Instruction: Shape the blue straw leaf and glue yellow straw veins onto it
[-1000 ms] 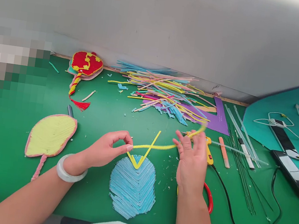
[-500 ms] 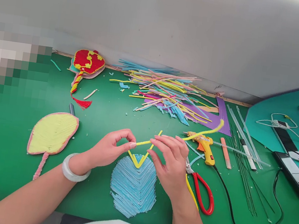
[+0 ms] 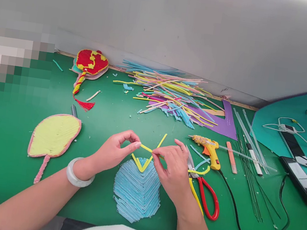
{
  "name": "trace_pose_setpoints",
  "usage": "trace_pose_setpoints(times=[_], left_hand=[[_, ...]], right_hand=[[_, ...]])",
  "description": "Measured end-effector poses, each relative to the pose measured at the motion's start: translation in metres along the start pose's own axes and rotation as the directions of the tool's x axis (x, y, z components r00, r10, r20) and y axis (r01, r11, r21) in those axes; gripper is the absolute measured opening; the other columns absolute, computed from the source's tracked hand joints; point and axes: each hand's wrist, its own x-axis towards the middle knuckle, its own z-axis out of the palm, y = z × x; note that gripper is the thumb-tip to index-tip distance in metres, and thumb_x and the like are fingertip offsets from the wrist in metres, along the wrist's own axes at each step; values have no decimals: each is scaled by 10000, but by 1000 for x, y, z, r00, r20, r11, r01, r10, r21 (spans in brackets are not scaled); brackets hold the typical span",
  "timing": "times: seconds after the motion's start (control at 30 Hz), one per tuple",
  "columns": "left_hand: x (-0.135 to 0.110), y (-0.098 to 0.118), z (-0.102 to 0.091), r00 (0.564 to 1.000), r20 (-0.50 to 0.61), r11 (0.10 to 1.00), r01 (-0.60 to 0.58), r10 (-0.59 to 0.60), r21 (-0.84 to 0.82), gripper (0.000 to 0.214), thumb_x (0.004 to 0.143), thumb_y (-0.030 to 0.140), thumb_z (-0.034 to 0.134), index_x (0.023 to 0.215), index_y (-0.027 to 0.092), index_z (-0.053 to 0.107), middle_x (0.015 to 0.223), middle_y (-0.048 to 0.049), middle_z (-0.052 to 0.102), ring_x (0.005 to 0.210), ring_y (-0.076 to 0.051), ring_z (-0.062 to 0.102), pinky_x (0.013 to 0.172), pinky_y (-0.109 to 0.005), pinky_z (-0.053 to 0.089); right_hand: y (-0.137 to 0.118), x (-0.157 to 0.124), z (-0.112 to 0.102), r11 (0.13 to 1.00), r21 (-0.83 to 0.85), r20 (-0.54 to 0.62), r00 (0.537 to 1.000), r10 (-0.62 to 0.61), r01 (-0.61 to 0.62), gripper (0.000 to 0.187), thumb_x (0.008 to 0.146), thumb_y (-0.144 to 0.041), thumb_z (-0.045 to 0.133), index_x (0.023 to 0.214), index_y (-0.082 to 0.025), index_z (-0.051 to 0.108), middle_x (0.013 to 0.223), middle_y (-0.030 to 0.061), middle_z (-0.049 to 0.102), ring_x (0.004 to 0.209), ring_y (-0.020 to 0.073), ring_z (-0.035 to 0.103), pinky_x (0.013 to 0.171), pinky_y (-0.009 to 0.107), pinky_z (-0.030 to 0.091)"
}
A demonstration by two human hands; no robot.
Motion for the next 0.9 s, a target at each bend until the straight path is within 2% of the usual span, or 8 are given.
trace_pose_setpoints(times=[0.23,0.33,0.47,0.57,0.73,0.9], left_hand=[[1,-4,2,1000,-1,996,28,-28,-83,236,895,429,582,888,195,606,872,-8,604,849,-158,554,796,-270,447],[1,-3,2,999,9,995,41,-41,-89,240,895,433,579,874,195,598,861,-5,601,836,-157,554,787,-273,447],[2,-2,3,999,32,998,42,-40,-47,228,894,414,562,842,194,590,835,-2,601,812,-158,552,766,-279,445],[2,-1,3,996,78,999,40,-40,-8,220,892,395,545,815,191,579,817,-4,600,790,-157,540,745,-284,439],[1,1,6,985,162,996,53,-64,69,191,886,352,522,785,193,553,800,5,594,758,-149,522,708,-279,432],[0,0,8,978,197,995,44,-61,90,184,884,343,522,782,195,562,803,4,605,759,-152,528,710,-285,438]], right_hand=[[-2,-1,2,1000,-4,43,999,-31,31,172,890,-95,541,902,-257,595,787,-32,681,780,146,606,1069,455,340],[-5,-1,1,999,7,104,993,-50,49,174,916,-107,527,918,-261,609,805,-26,682,792,145,603,1076,458,334],[-10,-1,-1,994,13,205,973,-109,109,177,954,-115,501,941,-247,617,841,-17,691,813,141,588,1101,445,313],[-13,-3,1,988,-4,244,958,-148,154,245,940,-46,462,936,-234,619,848,-15,688,820,138,573,1118,445,292],[-12,-9,7,975,-27,261,943,-207,221,313,898,26,427,937,-218,619,792,-21,641,825,136,552,1134,468,274],[-10,-10,8,966,-14,296,924,-243,259,328,880,46,426,907,-222,614,815,-28,650,846,130,564,1157,473,253]])
